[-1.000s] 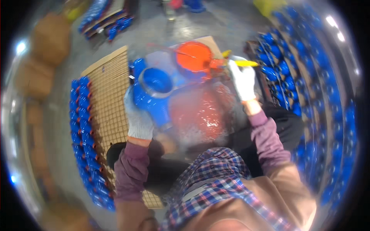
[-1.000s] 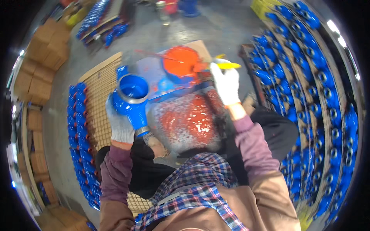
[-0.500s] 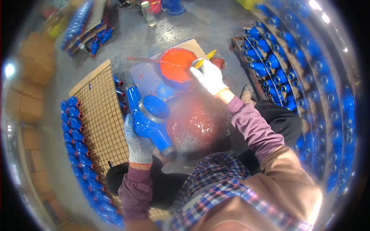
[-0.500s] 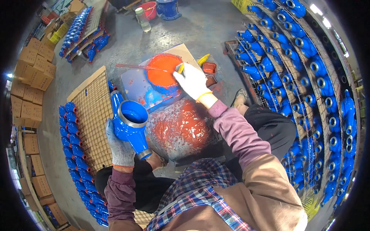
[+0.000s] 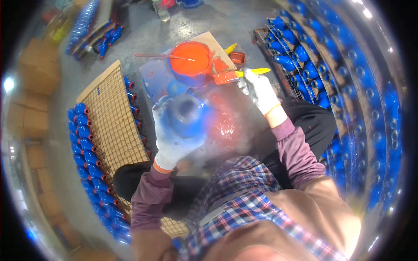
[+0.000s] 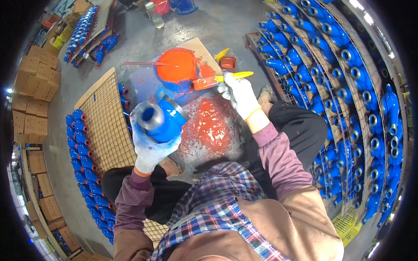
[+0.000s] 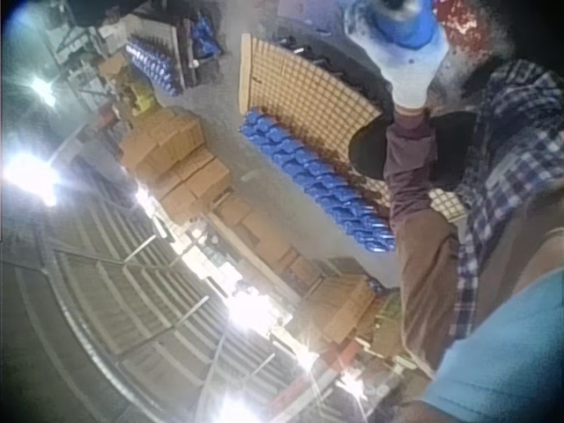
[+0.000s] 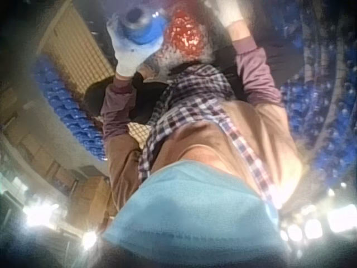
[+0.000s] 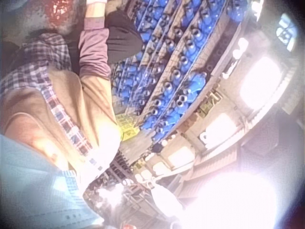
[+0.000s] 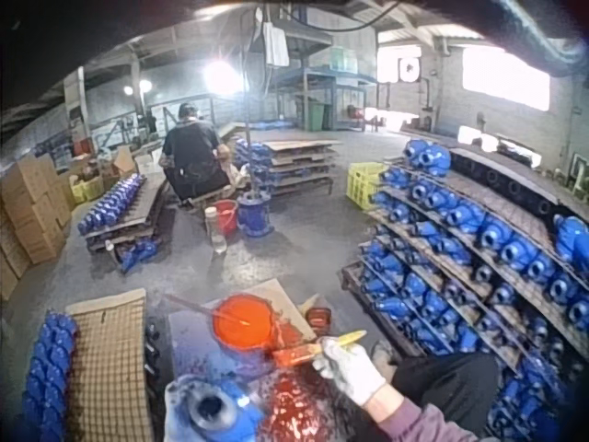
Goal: Painting blue metal components with a brush and red paint, followed by using a spray can.
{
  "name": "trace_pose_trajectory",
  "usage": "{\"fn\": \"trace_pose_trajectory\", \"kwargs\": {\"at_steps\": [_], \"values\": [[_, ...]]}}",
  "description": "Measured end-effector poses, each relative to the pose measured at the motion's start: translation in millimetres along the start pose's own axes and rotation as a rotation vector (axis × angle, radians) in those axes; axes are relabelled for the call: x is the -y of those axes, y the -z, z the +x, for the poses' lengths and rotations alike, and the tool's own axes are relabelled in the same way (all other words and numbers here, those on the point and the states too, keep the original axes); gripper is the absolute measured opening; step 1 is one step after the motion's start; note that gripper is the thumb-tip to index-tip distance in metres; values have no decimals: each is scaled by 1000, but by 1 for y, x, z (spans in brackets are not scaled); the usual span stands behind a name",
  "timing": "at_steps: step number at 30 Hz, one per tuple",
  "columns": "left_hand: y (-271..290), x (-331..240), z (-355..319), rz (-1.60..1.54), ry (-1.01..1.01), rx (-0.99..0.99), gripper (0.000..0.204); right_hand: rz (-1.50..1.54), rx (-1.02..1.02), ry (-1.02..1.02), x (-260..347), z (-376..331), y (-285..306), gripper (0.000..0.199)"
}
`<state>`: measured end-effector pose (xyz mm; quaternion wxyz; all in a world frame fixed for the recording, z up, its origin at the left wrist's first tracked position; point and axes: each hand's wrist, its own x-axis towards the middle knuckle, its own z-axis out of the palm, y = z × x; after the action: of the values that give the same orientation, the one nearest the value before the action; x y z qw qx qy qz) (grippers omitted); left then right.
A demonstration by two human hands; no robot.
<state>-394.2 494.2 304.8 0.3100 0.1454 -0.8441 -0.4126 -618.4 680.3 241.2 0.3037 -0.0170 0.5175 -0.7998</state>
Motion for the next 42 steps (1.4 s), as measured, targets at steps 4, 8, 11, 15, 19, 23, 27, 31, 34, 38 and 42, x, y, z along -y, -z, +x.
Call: {"fn": "trace_pose_trajectory", "kwargs": {"at_steps": [4, 8, 11, 15, 19, 23, 27, 31, 34, 38, 42], "values": [[5, -17, 6, 360, -801, 241, 59, -180, 99, 131, 40, -43, -7, 31], [-2, -33, 12, 580, -1304, 309, 47, -661, 137, 317, 76, -55, -25, 34], [-6, -43, 23, 570, -1516, 323, 36, -959, 152, 432, 84, -48, -41, 40], [-7, -47, 31, 564, -1541, 433, 31, -1010, 284, 522, 84, -42, -56, 42], [-7, -44, 27, 564, -1436, 479, 40, -1044, 291, 669, 95, -59, -57, 35], [-7, -37, 23, 519, -1223, 443, 47, -1072, 234, 937, 99, -86, -50, 22], [-8, -34, 11, 355, -854, 336, 71, -1055, 223, 1149, 85, -109, -41, 17], [-28, -41, -16, 102, -504, 106, 74, -793, 316, 1099, 64, -119, -31, 20], [-39, -51, -32, 10, -14, 12, 66, -902, 373, 1163, 55, -121, -18, 23], [-44, -57, -29, -972, 736, -95, 39, -1121, 428, 1251, 48, -120, -6, 29], [-45, -39, -20, -1585, 990, -32, 36, -1220, 519, 1254, 47, -117, 4, 33]]}}
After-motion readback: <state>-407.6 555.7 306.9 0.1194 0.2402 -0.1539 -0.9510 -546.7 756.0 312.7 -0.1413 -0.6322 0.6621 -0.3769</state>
